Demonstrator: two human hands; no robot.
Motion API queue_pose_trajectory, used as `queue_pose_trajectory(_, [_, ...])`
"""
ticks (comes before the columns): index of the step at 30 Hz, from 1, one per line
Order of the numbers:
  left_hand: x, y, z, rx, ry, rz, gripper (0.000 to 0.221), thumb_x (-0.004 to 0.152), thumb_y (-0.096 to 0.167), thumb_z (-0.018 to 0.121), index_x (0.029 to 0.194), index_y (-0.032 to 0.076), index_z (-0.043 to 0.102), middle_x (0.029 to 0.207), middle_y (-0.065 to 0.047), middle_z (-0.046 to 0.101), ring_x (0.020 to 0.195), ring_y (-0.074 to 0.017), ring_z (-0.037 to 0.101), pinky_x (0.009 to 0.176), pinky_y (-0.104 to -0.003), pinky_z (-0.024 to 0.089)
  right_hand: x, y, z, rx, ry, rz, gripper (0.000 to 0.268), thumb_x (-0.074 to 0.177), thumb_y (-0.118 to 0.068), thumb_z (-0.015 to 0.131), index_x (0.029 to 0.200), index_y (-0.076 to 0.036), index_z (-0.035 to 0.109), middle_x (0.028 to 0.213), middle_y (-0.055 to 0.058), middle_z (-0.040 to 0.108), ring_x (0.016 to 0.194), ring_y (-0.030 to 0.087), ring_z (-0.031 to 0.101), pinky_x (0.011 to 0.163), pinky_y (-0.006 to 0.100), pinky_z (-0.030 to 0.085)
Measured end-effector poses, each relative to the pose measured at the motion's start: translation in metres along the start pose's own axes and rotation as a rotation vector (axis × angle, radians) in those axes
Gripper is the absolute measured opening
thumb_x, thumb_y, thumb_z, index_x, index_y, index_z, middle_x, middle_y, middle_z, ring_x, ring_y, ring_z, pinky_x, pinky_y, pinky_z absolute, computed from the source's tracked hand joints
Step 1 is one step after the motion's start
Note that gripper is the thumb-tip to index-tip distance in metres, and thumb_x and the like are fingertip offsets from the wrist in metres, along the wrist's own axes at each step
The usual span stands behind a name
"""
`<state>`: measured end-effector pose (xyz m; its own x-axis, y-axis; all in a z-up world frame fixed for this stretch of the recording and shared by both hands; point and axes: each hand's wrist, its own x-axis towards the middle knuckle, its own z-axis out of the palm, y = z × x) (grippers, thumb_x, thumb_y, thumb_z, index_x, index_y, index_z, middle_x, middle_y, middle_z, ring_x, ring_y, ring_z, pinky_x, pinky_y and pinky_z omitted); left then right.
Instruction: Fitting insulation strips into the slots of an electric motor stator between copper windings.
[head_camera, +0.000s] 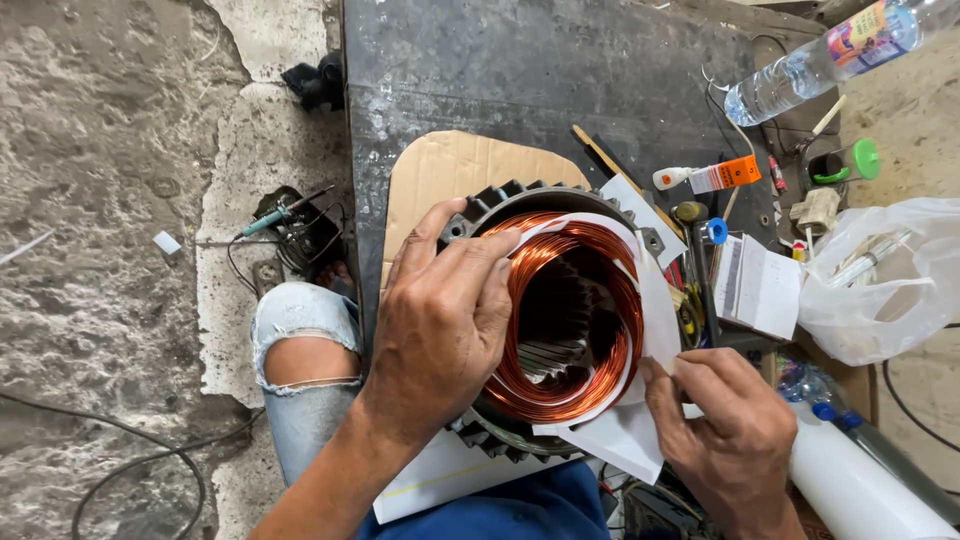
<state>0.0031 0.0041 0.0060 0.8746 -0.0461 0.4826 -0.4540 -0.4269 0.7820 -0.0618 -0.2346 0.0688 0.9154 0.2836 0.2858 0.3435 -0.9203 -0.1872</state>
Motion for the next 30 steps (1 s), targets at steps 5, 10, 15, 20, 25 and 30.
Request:
queue_pose_trajectory(5, [0.001, 0.000, 0.001, -0.001, -0.016, 0.002, 0.026, 0.101, 0.005, 0.050, 0.120, -0.002, 0.065, 0.107, -0.018, 0.073, 0.128, -0.0456, 0.055, 0.110, -0.051, 0.045, -0.005, 0.000, 0.007, 0.066, 0.083, 0.073, 0.017, 0.090, -0.002, 0.078, 0.077, 0.003, 0.066, 0.077, 0.013, 0.064, 0.065, 0.020, 0.059, 0.061, 0.033, 0.050])
queue_pose_trajectory(10, [0.000, 0.001, 0.002, 0.001, -0.022, -0.014, 0.027, 0.101, 0.004, 0.050, 0.122, -0.002, 0.065, 0.109, -0.017, 0.074, 0.130, -0.0446, 0.054, 0.110, -0.050, 0.045, -0.008, -0.001, 0.010, 0.178, 0.123, 0.197, 0.025, 0.092, -0.004, 0.074, 0.071, 0.005, 0.064, 0.072, 0.014, 0.061, 0.065, 0.020, 0.056, 0.055, 0.032, 0.045])
queue_pose_trajectory(15, [0.001, 0.001, 0.001, -0.031, -0.033, -0.005, 0.028, 0.102, 0.002, 0.048, 0.124, -0.002, 0.065, 0.109, -0.019, 0.074, 0.130, -0.0456, 0.054, 0.112, -0.050, 0.044, -0.018, 0.006, 0.016, 0.142, 0.107, 0.078, 0.022, 0.090, -0.008, 0.075, 0.108, 0.004, 0.074, 0.097, 0.021, 0.074, 0.083, 0.026, 0.073, 0.066, 0.031, 0.066])
queue_pose_trajectory(20, [0.003, 0.006, 0.001, 0.001, -0.042, -0.034, 0.030, 0.105, 0.009, 0.045, 0.124, -0.002, 0.066, 0.110, -0.019, 0.074, 0.131, -0.0441, 0.054, 0.111, -0.051, 0.045, -0.008, 0.002, 0.014, 0.112, 0.170, 0.000, 0.026, 0.088, -0.006, 0.081, 0.112, 0.001, 0.076, 0.095, 0.016, 0.073, 0.079, 0.024, 0.069, 0.076, 0.035, 0.059])
queue_pose_trajectory(25, [0.005, 0.012, 0.001, 0.017, -0.069, -0.052, 0.030, 0.105, 0.006, 0.046, 0.124, -0.002, 0.067, 0.113, -0.018, 0.074, 0.132, -0.0412, 0.054, 0.111, -0.050, 0.046, -0.005, 0.008, 0.013, 0.135, 0.165, -0.071, 0.026, 0.088, -0.005, 0.079, 0.111, 0.005, 0.074, 0.093, 0.017, 0.072, 0.075, 0.025, 0.067, 0.075, 0.035, 0.059])
queue_pose_trajectory(30, [0.005, 0.014, 0.002, 0.034, -0.081, -0.106, 0.031, 0.106, 0.008, 0.044, 0.124, -0.004, 0.067, 0.113, -0.017, 0.074, 0.134, -0.0412, 0.054, 0.110, -0.051, 0.048, -0.007, 0.011, 0.016, 0.196, 0.184, -0.075, 0.028, 0.089, -0.005, 0.078, 0.114, 0.005, 0.072, 0.093, 0.017, 0.072, 0.076, 0.025, 0.067, 0.073, 0.034, 0.060])
